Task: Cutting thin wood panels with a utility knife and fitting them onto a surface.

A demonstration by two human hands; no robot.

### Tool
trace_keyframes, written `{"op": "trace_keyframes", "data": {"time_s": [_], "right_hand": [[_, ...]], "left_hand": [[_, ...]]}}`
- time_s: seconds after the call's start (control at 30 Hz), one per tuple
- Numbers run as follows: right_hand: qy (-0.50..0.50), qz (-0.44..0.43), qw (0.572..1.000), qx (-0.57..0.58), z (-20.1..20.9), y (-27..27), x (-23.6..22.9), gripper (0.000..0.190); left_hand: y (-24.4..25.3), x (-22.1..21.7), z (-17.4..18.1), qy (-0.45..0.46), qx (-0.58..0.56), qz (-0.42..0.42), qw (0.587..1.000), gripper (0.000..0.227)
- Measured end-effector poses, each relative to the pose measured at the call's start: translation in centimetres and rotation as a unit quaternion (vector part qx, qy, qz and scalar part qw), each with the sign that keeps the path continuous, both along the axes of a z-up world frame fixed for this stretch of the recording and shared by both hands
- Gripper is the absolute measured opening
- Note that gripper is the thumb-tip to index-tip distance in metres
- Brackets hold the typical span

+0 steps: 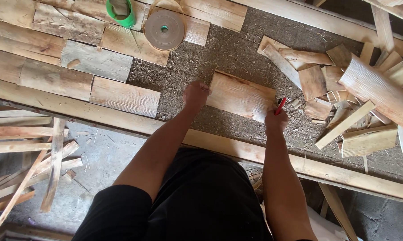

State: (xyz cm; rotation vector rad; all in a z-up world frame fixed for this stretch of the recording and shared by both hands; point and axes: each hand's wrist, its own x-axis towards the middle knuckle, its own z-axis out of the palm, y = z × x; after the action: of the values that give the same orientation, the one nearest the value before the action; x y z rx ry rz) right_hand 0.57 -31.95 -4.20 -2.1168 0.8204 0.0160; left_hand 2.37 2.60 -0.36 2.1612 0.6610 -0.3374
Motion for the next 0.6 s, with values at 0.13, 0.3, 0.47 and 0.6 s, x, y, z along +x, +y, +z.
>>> {"op": "trace_keyframes", "data": {"time_s": [0.13,0.3,0.47,0.6], "right_hand": [[0.005,-0.001,1.0,-0.016,0.5,0.4,0.2,0.024],[0.059,-0.028,0.998,0.026,3.1,1.3,0.3,0.022],[0.078,-0.039,0.996,0.007,4.0,1.9,0.6,0.023],[0.084,-0.073,0.993,0.033,3.5,1.9,0.8,0.024]], "left_hand": [[0.2,0.2,-0.4,0.016,-0.004,0.002,1.0,0.016],[0.4,0.7,-0.7,0.049,0.009,-0.018,0.999,0.012],[0.8,1.0,-0.8,0.056,-0.028,0.005,0.998,0.012],[1.1,0.9,-0.6,0.035,-0.064,0.025,0.997,0.015]]}}
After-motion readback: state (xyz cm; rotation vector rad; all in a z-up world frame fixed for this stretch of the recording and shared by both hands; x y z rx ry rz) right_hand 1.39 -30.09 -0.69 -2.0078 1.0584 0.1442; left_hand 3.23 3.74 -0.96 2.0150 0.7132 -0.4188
